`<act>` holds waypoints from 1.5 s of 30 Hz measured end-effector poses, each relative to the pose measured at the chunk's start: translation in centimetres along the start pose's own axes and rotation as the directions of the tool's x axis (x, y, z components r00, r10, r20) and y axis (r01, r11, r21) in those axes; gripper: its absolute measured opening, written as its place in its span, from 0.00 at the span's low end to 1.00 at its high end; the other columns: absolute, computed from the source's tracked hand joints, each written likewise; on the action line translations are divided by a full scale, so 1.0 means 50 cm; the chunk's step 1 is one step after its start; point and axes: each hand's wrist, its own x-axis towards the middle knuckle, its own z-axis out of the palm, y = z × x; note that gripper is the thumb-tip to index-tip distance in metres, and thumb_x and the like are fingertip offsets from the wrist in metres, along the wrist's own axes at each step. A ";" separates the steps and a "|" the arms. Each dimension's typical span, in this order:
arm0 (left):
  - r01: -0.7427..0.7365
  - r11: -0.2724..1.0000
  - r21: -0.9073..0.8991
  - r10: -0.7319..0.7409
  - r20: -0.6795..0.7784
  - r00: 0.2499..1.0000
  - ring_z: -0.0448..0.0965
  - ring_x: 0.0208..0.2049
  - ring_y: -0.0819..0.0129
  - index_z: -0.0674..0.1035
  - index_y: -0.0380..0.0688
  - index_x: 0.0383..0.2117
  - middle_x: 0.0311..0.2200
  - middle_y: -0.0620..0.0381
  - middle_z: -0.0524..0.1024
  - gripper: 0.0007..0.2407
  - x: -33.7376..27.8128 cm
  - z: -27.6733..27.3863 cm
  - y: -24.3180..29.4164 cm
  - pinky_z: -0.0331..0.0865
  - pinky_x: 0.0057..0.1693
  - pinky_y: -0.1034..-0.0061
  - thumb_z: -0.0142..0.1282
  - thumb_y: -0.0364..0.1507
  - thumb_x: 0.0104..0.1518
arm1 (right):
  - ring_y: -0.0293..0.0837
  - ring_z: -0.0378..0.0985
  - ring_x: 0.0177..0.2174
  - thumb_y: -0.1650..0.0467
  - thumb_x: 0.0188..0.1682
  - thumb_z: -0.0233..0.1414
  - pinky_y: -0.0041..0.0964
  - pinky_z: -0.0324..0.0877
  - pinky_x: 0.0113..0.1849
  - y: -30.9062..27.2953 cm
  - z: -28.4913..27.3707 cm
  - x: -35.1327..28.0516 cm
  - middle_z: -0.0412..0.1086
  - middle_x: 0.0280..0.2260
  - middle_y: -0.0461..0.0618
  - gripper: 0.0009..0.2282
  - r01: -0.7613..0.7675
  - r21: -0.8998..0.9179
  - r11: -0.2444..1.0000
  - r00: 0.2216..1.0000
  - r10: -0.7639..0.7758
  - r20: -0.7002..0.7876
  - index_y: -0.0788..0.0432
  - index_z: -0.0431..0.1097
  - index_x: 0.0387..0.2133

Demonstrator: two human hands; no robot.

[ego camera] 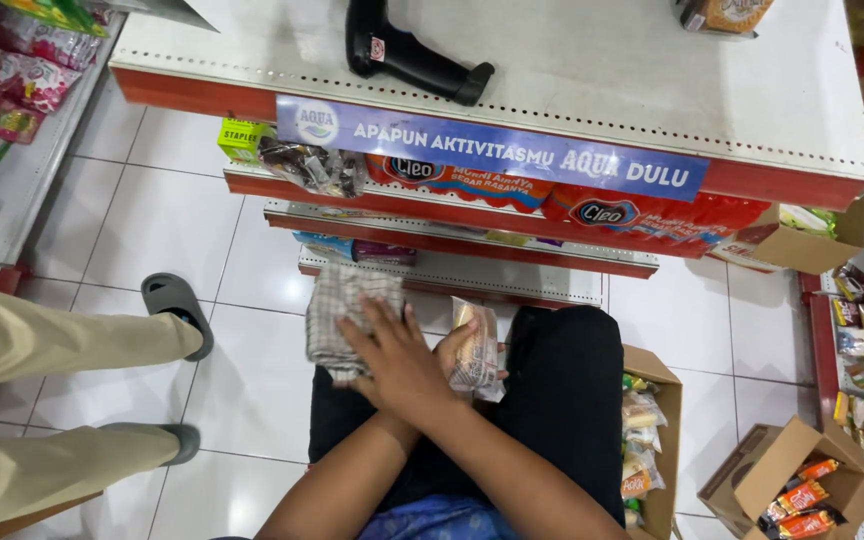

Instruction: Picking up packaged food items from a box and scanning them before placing them on a shelf in a grocery store.

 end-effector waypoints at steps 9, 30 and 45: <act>0.005 0.954 0.300 0.097 -0.324 0.941 0.77 0.49 0.52 0.64 0.15 0.57 0.46 0.26 0.75 0.35 -0.017 -0.086 -0.043 0.75 0.56 0.63 0.63 0.46 0.69 | 0.53 0.74 0.54 0.46 0.50 0.45 0.75 0.36 0.65 -0.015 -0.092 0.120 0.75 0.48 0.58 0.30 0.022 -0.089 0.996 0.856 0.028 0.517 0.58 0.75 0.49; 0.128 0.949 0.289 -0.030 -0.322 0.946 0.74 0.59 0.52 0.54 0.55 0.70 0.58 0.46 0.71 0.35 -0.041 0.139 0.099 0.71 0.61 0.51 0.59 0.40 0.55 | 0.56 0.73 0.56 0.70 0.58 0.58 0.59 0.57 0.62 0.093 -0.377 0.227 0.67 0.55 0.64 0.27 0.030 -0.304 0.952 0.923 -0.143 -0.357 0.65 0.54 0.67; -0.036 0.970 0.240 0.104 -0.277 0.955 0.70 0.63 0.53 0.54 0.51 0.70 0.61 0.47 0.69 0.33 -0.042 0.125 0.109 0.67 0.65 0.55 0.55 0.31 0.57 | 0.39 0.74 0.24 0.70 0.47 0.56 0.34 0.70 0.29 0.153 -0.289 -0.299 0.72 0.23 0.49 0.18 -0.750 0.258 0.609 0.658 0.729 0.188 0.61 0.68 0.51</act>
